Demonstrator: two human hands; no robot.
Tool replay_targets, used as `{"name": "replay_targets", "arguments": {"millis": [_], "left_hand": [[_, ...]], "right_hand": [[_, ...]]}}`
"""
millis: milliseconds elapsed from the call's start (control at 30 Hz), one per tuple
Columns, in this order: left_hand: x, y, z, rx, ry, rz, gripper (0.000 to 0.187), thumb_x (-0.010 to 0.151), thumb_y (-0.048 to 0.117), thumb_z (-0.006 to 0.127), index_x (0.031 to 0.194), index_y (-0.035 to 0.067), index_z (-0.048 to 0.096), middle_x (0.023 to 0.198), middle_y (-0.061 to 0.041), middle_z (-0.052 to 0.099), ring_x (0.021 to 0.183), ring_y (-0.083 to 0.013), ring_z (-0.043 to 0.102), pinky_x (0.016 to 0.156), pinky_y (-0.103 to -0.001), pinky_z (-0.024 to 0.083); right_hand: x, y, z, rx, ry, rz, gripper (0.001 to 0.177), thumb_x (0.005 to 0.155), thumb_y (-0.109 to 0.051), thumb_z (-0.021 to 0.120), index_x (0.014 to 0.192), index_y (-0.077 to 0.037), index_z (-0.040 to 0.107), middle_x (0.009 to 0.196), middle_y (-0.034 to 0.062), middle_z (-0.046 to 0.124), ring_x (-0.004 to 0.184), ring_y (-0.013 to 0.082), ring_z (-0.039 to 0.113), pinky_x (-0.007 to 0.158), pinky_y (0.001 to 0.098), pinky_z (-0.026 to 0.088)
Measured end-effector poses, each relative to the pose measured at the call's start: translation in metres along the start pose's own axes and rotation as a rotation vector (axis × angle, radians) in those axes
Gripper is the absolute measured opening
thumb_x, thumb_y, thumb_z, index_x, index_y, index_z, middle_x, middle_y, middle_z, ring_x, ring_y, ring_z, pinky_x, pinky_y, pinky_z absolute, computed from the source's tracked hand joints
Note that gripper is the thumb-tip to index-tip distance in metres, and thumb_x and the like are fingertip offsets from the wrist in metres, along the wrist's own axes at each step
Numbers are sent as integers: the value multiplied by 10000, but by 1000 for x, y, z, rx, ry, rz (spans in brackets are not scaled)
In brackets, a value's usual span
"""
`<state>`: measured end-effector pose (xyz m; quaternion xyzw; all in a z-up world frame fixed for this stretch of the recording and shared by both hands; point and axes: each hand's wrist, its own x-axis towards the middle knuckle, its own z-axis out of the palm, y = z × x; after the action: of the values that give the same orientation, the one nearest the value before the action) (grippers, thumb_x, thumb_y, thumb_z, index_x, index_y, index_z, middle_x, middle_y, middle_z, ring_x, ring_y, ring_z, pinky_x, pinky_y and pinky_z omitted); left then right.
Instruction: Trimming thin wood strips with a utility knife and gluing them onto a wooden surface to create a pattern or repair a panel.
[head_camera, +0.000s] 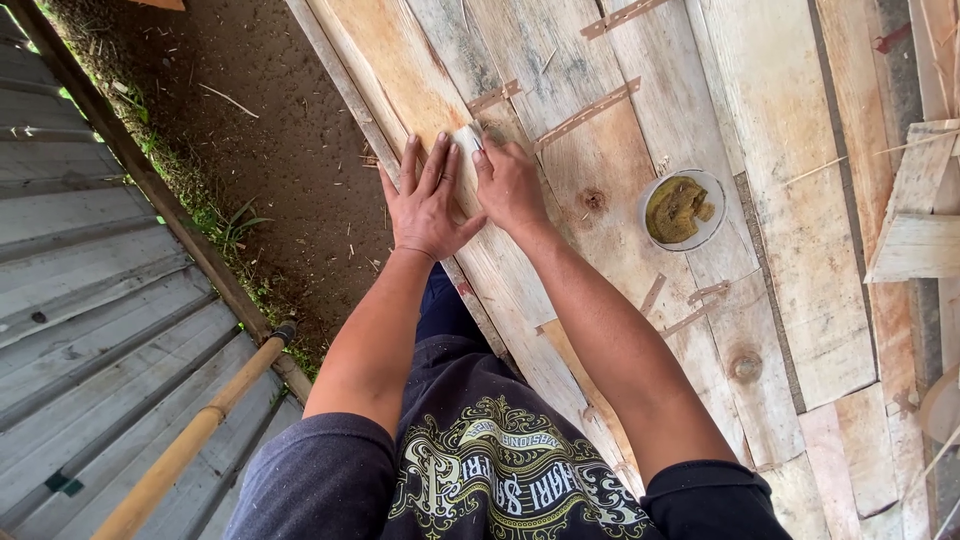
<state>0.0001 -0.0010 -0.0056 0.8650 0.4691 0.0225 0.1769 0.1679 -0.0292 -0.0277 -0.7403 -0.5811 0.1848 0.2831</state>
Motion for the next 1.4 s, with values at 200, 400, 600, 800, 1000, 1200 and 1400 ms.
{"name": "replay_targets", "arguments": {"millis": [200,400,600,800,1000,1200,1400], "left_hand": [[1,2,-2,19,-15,-12,1078,739,777,642,1638,303,282,1727,80,180,1588,-303,52,1172,-751,216],[5,2,-4,66,-113,-33,1078,745,774,601,1655,314,250,1736,91,142,1583,-301,-16,1171,-754,209],[3,4,-4,92,-83,-21,1106,701,713,678,1645,295,281,1728,62,181,1584,-304,37,1163,-726,222],[5,2,-3,56,-68,-36,1103,730,747,670,1655,329,240,1730,83,170,1586,-310,44,1144,-748,251],[3,4,6,70,-14,-47,1046,737,732,610,1641,343,254,1723,98,178,1592,-296,41,1144,-723,294],[3,4,2,60,-14,-39,1039,741,725,601,1641,331,264,1726,87,177,1593,-307,41,1135,-729,310],[4,1,5,55,-10,-26,1015,795,782,589,1642,324,267,1729,77,174,1594,-314,42,1129,-744,305]], "right_hand": [[1,-4,1,-6,4,4,414,1060,-301,555,1317,4,664,890,202,642,909,435,702,787,462,573],[0,-19,-8,-8,-16,16,448,1064,-308,506,1351,18,616,926,225,621,917,462,689,791,480,576],[-4,-9,1,13,-17,50,488,1082,-363,475,1381,-1,606,950,192,627,937,444,690,779,462,584],[-7,7,7,59,10,-43,427,1084,-335,484,1283,4,651,921,167,604,916,427,677,784,436,575],[-12,-5,4,-50,35,-90,403,1076,-286,514,1284,30,651,943,173,607,900,396,685,760,409,581],[-8,-10,-1,-18,25,-52,414,1070,-283,518,1288,39,659,925,171,606,896,426,682,762,439,578],[-8,17,6,113,11,38,377,1056,-322,579,1283,-48,701,879,168,656,906,428,695,766,459,570]]}}
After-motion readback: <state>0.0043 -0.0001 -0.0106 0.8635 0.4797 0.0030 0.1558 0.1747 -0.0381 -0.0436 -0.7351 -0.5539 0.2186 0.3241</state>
